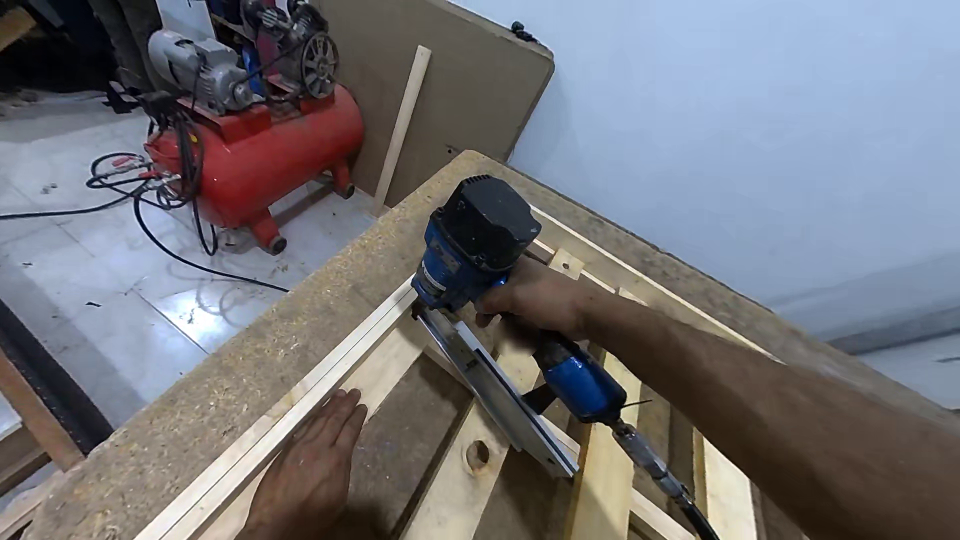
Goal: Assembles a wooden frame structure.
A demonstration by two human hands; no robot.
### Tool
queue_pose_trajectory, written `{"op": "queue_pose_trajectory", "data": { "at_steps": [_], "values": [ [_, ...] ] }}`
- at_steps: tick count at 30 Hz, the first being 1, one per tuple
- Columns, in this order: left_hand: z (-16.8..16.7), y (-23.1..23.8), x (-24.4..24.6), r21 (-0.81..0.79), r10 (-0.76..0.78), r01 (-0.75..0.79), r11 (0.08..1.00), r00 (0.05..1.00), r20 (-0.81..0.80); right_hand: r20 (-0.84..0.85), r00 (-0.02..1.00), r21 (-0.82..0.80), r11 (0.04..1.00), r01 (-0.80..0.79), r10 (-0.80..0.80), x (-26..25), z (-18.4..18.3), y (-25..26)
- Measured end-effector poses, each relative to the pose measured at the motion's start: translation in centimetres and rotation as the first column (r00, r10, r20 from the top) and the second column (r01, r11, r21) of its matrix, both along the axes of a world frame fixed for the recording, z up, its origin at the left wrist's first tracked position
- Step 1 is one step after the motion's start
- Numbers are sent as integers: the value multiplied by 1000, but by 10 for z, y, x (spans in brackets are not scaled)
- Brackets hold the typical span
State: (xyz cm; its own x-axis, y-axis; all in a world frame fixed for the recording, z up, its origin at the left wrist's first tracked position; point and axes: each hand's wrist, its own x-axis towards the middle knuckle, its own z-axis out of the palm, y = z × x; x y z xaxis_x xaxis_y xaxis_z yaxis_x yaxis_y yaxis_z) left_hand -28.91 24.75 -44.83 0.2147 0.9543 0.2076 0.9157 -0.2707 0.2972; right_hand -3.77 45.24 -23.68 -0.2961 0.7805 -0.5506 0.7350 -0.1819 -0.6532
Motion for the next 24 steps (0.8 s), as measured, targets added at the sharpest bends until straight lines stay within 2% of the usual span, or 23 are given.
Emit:
{"op": "queue_pose_trajectory", "data": {
  "at_steps": [5, 9, 14, 21, 24],
  "values": [
    [3, 1, -1, -10, -2, 2, 1000, 1000, 7, -18, 999, -43, 999, -29, 28, 13, 5, -14],
    [2, 0, -1, -40, 6, -7, 999, 1000, -12, 32, 999, -40, 999, 25, -24, 15, 7, -12],
    [4, -1, 1, -62, 12, -12, 998, 1000, 0, -52, 999, -22, 1000, 11, -12, 21, 3, -15],
    [6, 0, 0, -86, 9, -9, 996, 1000, -1, 26, 999, -17, 1000, 21, -21, 13, 2, -20],
    [3, 0, 0, -50, 6, -6, 999, 1000, 4, 2, 999, -17, 999, 46, -46, 20, 7, -30]
  ]
}}
